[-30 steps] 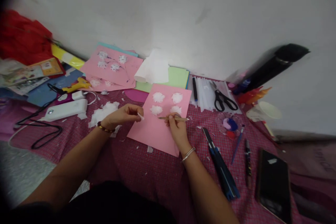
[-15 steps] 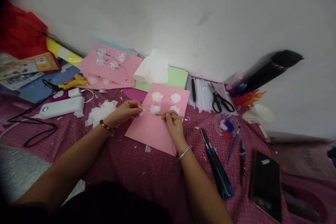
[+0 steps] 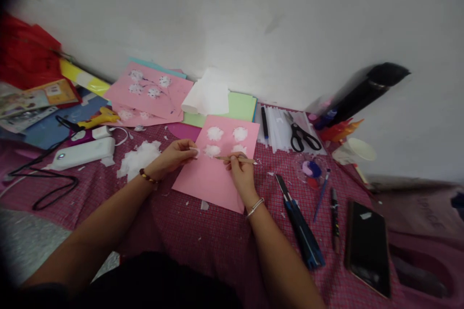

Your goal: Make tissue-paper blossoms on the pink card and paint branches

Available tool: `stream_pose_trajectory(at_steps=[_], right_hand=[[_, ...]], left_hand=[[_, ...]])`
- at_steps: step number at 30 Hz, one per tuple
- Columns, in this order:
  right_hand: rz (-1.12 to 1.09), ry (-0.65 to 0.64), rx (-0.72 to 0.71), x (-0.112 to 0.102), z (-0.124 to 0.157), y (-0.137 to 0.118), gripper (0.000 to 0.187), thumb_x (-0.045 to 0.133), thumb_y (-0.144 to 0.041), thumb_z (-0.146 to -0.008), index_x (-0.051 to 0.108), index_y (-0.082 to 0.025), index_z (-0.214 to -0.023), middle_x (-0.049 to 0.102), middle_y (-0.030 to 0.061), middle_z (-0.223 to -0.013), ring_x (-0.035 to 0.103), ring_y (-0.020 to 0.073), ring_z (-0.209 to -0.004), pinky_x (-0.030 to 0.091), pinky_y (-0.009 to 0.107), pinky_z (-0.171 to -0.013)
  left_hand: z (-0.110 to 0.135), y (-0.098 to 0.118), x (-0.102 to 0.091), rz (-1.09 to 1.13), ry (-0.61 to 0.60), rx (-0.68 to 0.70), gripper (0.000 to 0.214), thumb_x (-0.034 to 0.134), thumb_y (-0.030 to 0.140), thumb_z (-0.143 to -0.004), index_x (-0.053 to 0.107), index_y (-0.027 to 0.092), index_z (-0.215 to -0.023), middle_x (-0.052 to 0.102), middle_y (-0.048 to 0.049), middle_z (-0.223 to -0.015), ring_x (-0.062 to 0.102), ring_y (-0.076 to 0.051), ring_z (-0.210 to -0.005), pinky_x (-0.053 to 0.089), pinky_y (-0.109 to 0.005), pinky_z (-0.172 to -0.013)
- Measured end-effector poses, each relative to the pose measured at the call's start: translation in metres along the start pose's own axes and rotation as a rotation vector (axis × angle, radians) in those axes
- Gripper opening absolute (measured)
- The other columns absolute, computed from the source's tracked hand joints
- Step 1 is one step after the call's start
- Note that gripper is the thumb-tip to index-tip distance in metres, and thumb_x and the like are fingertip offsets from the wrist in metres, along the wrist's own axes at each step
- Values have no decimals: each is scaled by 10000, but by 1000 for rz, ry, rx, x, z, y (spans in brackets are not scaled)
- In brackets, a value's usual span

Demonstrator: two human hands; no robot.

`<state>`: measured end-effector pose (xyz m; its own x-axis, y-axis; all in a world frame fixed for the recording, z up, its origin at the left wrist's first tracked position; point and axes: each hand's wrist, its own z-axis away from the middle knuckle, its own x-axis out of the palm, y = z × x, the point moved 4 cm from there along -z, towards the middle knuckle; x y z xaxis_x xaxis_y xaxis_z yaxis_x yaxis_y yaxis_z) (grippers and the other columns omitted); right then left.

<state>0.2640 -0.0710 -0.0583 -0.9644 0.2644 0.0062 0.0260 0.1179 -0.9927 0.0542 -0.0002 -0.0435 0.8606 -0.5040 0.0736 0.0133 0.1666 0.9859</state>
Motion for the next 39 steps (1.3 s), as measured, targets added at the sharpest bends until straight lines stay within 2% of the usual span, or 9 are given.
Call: stream_pose_trajectory(at_steps=[5, 8, 10, 16, 20, 25, 28, 32, 39], right_hand=[[35, -40, -3, 3, -2, 2, 209, 508, -375, -866, 601, -200, -801, 638, 17, -708, 578, 131, -584, 495, 275, -571], [46, -79, -16, 6, -3, 1, 208, 530, -383, -856, 620, -197, -831, 662, 29, -743, 592, 140, -619, 504, 280, -589], [54, -89, -32, 8, -3, 0, 206, 534, -377, -857, 631, -196, -855, 669, 33, -772, 593, 138, -630, 507, 280, -596], [61, -84, -43, 8, -4, 0, 202, 525, -354, -871, 645, -192, -869, 676, 42, -823, 598, 133, -633, 513, 281, -601], [84, -75, -50, 7, -5, 0, 223, 525, -373, -871, 649, -189, -848, 677, 51, -819, 609, 142, -645, 516, 287, -601], [56, -20, -47, 3, -2, -6, 208, 529, -370, -866, 630, -188, -857, 669, 36, -771, 603, 137, -630, 507, 279, -600], [-2, 51, -36, -3, 3, -8, 178, 523, -350, -867, 602, -192, -845, 652, 16, -730, 574, 120, -579, 492, 267, -577], [-36, 32, -16, -4, 8, -8, 176, 519, -346, -862, 593, -196, -806, 648, 13, -706, 571, 118, -562, 492, 267, -565], [1, -22, -3, 2, 7, -3, 197, 530, -363, -862, 614, -192, -813, 649, 28, -727, 605, 134, -622, 514, 281, -600]], left_hand=[[-3, 4, 0, -190, 42, 81, 191, 626, 337, -789, 607, 151, -753, 495, 37, -616, 404, -61, -529, 319, -202, -522], [-4, 12, 0, -336, 86, 219, 201, 603, 332, -795, 620, 150, -711, 579, -14, -813, 507, -103, -735, 393, -237, -685], [-4, 14, 1, -360, 84, 245, 207, 576, 333, -806, 621, 150, -721, 598, -29, -892, 524, -121, -808, 399, -251, -735], [-2, 7, 9, -379, 19, 68, 228, 535, 353, -823, 608, 143, -775, 508, 34, -606, 416, -82, -547, 303, -205, -527], [-3, 1, 25, -491, -22, 137, 205, 529, 304, -822, 652, 145, -861, 548, 22, -634, 455, -90, -570, 329, -209, -543], [-11, -7, 40, -790, 112, 238, 239, 527, 170, -796, 576, 166, -1030, 564, 30, -653, 493, -104, -582, 337, -221, -561], [-15, -7, 41, -853, 142, 241, 164, 520, 161, -793, 535, 168, -956, 562, 23, -668, 511, -115, -604, 335, -228, -564], [-14, -6, 37, -842, 147, 248, 61, 522, 179, -784, 498, 178, -840, 538, 24, -679, 498, -114, -606, 342, -233, -569], [-10, -6, 39, -826, 130, 241, 186, 477, 66, -702, 489, 182, -847, 500, 33, -664, 475, -111, -586, 343, -234, -560]])
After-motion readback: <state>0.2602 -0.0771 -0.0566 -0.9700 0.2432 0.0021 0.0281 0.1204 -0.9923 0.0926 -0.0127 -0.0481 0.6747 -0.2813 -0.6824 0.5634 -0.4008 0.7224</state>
